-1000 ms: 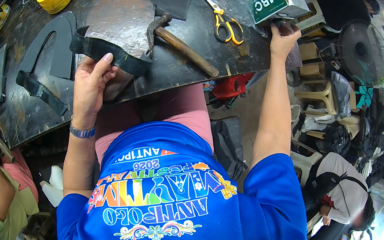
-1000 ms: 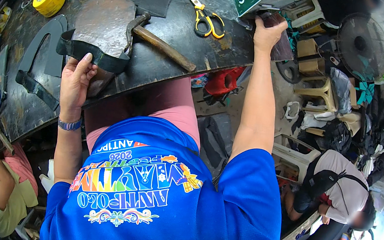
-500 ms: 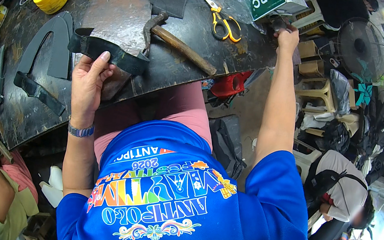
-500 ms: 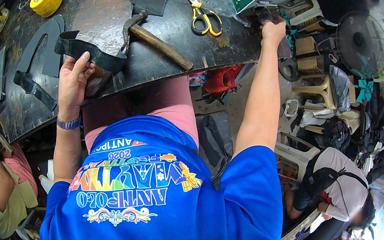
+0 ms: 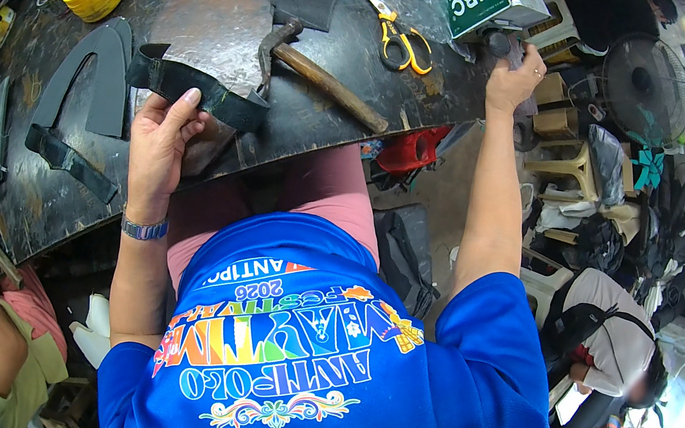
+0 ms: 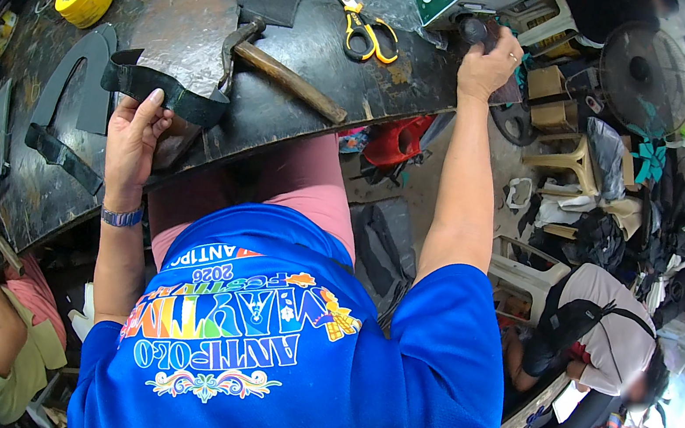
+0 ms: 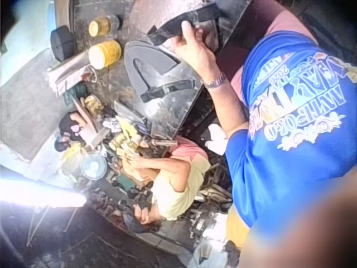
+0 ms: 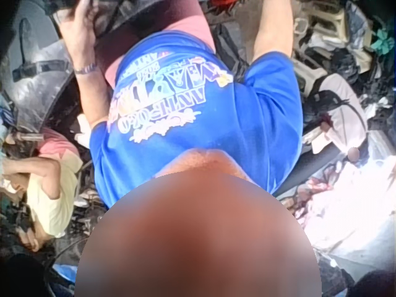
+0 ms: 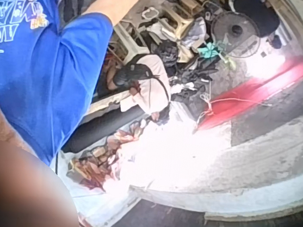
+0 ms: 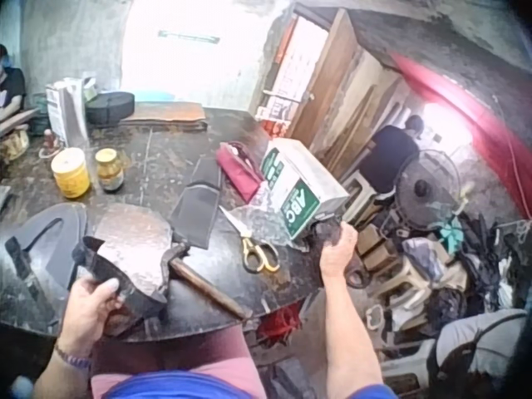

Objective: The person applies glue to a small black leather piece, then repeatedly picks up, folds, and aligns multiple black leather straps and cutouts on a workbench. They use a small pointed tool to press edges and a hammer to flatten seams. The person also handles a small white object and a pink pouch while continuing to assemble the leather components.

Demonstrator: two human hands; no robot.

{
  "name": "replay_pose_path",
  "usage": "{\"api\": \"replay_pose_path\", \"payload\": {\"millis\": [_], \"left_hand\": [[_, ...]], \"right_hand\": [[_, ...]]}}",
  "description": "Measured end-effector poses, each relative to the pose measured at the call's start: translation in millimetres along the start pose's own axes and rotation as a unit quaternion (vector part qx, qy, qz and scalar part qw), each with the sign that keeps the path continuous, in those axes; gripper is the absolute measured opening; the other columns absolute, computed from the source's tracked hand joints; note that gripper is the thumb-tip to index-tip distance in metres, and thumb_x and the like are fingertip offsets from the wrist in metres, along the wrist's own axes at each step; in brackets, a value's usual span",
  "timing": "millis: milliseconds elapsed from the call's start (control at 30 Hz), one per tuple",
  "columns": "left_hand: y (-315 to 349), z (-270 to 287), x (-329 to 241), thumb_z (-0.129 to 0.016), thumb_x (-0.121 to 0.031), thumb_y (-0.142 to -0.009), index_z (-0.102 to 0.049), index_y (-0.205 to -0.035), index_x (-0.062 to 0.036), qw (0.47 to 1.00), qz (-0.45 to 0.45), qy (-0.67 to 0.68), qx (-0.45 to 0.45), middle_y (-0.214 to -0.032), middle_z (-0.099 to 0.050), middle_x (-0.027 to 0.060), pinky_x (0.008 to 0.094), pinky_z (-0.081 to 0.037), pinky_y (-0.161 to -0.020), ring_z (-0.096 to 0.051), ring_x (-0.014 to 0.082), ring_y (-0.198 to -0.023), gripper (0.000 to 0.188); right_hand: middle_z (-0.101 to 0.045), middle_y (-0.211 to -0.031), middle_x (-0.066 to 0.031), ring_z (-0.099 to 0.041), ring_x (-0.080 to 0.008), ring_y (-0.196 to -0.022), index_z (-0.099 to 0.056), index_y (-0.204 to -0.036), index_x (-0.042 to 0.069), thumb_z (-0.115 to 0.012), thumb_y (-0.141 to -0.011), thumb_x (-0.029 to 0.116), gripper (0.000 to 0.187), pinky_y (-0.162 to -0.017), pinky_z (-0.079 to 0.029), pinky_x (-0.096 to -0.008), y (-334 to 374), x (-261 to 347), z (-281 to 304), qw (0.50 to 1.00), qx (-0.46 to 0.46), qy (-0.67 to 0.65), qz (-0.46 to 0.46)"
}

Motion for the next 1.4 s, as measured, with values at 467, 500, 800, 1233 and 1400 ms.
{"api": "replay_pose_path", "payload": {"millis": [467, 500, 800, 1233, 1400], "left_hand": [[0.0, 2.3, 1.8, -0.069, -0.011, -0.095, -0.064, -0.102, -0.0053, 1.0, -0.011, 0.0, 0.014, -0.092, -0.069, 0.0038, 0.0216, -0.054, -0.071, -0.067, 0.0104, -0.079, 0.011], [0.2, 2.4, 1.7, -0.069, -0.012, -0.096, -0.063, -0.1, -0.0061, 1.0, -0.006, -0.007, 0.007, -0.09, -0.068, 0.0039, 0.0224, -0.054, -0.072, -0.067, 0.0111, -0.08, 0.01], [-0.9, 3.4, 4.4, -0.071, -0.008, -0.093, -0.066, -0.107, -0.0035, 1.0, -0.01, 0.014, 0.001, -0.095, -0.07, 0.0036, 0.021, -0.054, -0.068, -0.067, 0.0101, -0.076, 0.015], [0.1, 2.2, 3.9, -0.071, -0.008, -0.093, -0.066, -0.105, -0.0038, 1.0, -0.021, 0.011, 0.01, -0.093, -0.07, 0.0036, 0.0206, -0.054, -0.068, -0.067, 0.01, -0.076, 0.014], [0.9, 2.5, 5.5, -0.072, -0.009, -0.093, -0.066, -0.105, -0.0039, 1.0, -0.022, -0.002, 0.004, -0.094, -0.07, 0.0036, 0.0207, -0.053, -0.068, -0.067, 0.01, -0.076, 0.015]], "right_hand": [[-0.061, -0.12, -0.0129, -0.057, -0.0349, -0.109, -0.072, -0.112, 0.02, -0.062, -0.08, 0.015, 0.034, -0.092, -0.047, -0.0486, -2.2, 21.1, -1.8, 0.959, 0.078, 0.207, 0.179], [-0.062, -0.119, -0.0138, -0.058, -0.0357, -0.109, -0.071, -0.112, 0.018, -0.062, -0.08, 0.014, 0.034, -0.091, -0.048, -0.0486, -3.3, 19.8, -3.5, 0.964, 0.097, 0.184, 0.168], [-0.056, -0.133, -0.0157, -0.06, -0.0392, -0.113, -0.067, -0.118, 0.018, -0.056, -0.081, 0.004, 0.042, -0.09, -0.049, -0.0523, -0.4, 13.5, -17.4, 0.988, 0.129, 0.076, 0.031], [-0.047, -0.15, -0.0174, -0.037, -0.0368, -0.142, -0.066, -0.13, 0.027, -0.05, -0.085, 0.017, 0.049, -0.115, -0.029, -0.0518, -6.9, 2.1, -33.9, 0.943, 0.26, 0.203, -0.038], [-0.046, -0.151, -0.0147, -0.037, -0.033, -0.144, -0.066, -0.131, 0.029, -0.049, -0.08, 0.015, 0.055, -0.116, -0.029, -0.0518, -16.3, 5.9, -30.8, 0.93, 0.3, 0.195, -0.082]]}}
Point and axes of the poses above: each hand's wrist, its own y-axis away from the middle knuckle, its own z-axis out of the back of the hand, x = y × z, the point moved 2 cm from there along -y, towards the middle knuckle
